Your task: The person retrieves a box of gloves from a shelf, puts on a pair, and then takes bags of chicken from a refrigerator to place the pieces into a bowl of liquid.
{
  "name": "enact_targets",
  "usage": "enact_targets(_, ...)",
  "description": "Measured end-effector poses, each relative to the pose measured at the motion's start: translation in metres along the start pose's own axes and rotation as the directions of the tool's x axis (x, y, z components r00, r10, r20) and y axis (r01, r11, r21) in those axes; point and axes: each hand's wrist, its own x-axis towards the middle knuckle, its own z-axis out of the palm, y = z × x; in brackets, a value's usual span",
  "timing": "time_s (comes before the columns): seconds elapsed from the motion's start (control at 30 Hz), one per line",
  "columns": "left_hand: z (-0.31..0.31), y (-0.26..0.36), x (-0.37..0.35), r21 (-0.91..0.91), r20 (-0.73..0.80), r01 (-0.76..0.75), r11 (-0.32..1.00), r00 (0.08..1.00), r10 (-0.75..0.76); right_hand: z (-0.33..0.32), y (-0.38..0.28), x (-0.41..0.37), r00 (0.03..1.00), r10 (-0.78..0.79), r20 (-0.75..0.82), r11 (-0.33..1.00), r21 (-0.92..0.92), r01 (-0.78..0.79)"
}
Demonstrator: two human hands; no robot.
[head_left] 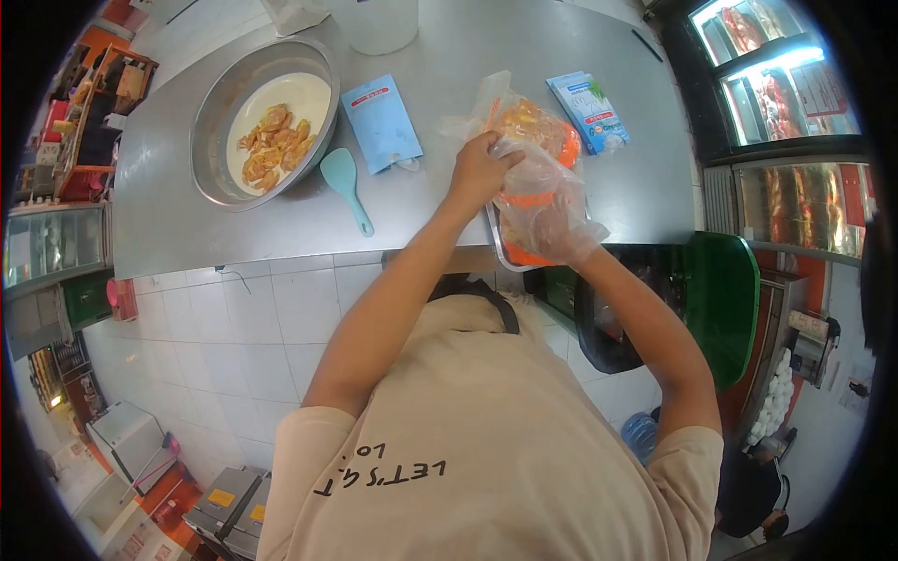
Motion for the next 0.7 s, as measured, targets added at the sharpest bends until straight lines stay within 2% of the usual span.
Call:
enact_targets(0.07,-0.009,0.016,-0.011,-0.158,0.091,0.187,0.970,0.981,-0.174,-0.005,-0.010,0.003,1.000,0.009,-0.008,0.999,0.035,-0.009)
enact_targets(0.13,-0.017,0.019,-0.016,-0.190,0.110,0.158,0.969,0.984,-0.139,-0.011,-0.019,0.008,0.997,0.077,-0.022,0.958,0.277,-0.068)
enact_targets(0.23,-0.023,0.024,-0.015,-0.242,0.128,0.131,0.961,0.986,-0.102,-0.020,-0.028,0.012,0.984,0.180,-0.004,0.781,0.608,-0.140)
enact_targets(0.27,-0.022,0.024,-0.015,-0.262,0.131,0.130,0.956,0.986,-0.099,-0.022,-0.028,0.012,0.984,0.180,-0.006,0.782,0.608,-0.139)
enact_targets(0.33,-0.019,0.025,-0.011,-0.264,0.137,0.115,0.958,0.987,-0.081,-0.027,-0.027,0.011,0.988,0.051,-0.142,0.973,0.229,-0.017)
enact_targets(0.37,-0.016,0.025,-0.010,-0.269,0.139,0.098,0.958,0.988,-0.062,-0.030,-0.024,0.010,0.982,-0.028,-0.185,0.999,0.014,0.031)
enact_targets(0.43,-0.011,0.030,-0.013,-0.261,0.153,0.094,0.961,0.987,-0.055,-0.033,-0.019,0.006,0.958,-0.194,-0.211,0.907,-0.411,0.093)
enact_targets(0.47,-0.009,0.035,-0.013,-0.254,0.155,0.082,0.964,0.987,-0.043,-0.033,-0.015,0.005,0.959,-0.182,-0.217,0.908,-0.411,0.080)
enact_targets(0.53,-0.010,0.039,-0.014,-0.261,0.165,0.060,0.963,0.986,-0.017,-0.033,-0.007,0.001,0.976,-0.001,-0.219,1.000,0.029,0.008)
enact_targets(0.57,-0.011,0.040,-0.015,-0.267,0.163,0.035,0.963,0.987,0.009,-0.032,-0.006,-0.004,0.976,0.009,-0.219,1.000,0.031,-0.002)
enact_targets(0.63,-0.013,0.043,-0.015,-0.217,0.175,0.061,0.974,0.984,-0.023,-0.032,-0.002,-0.016,0.971,-0.170,-0.166,0.914,-0.396,0.092)
enact_targets(0.67,-0.014,0.043,-0.014,-0.165,0.178,0.077,0.983,0.983,-0.047,-0.029,0.008,-0.024,0.972,-0.166,-0.165,0.915,-0.393,0.090)
enact_targets(0.7,-0.015,0.039,-0.012,-0.166,0.180,0.079,0.983,0.983,-0.049,-0.022,0.023,-0.032,0.987,-0.086,-0.134,0.942,-0.334,0.037)
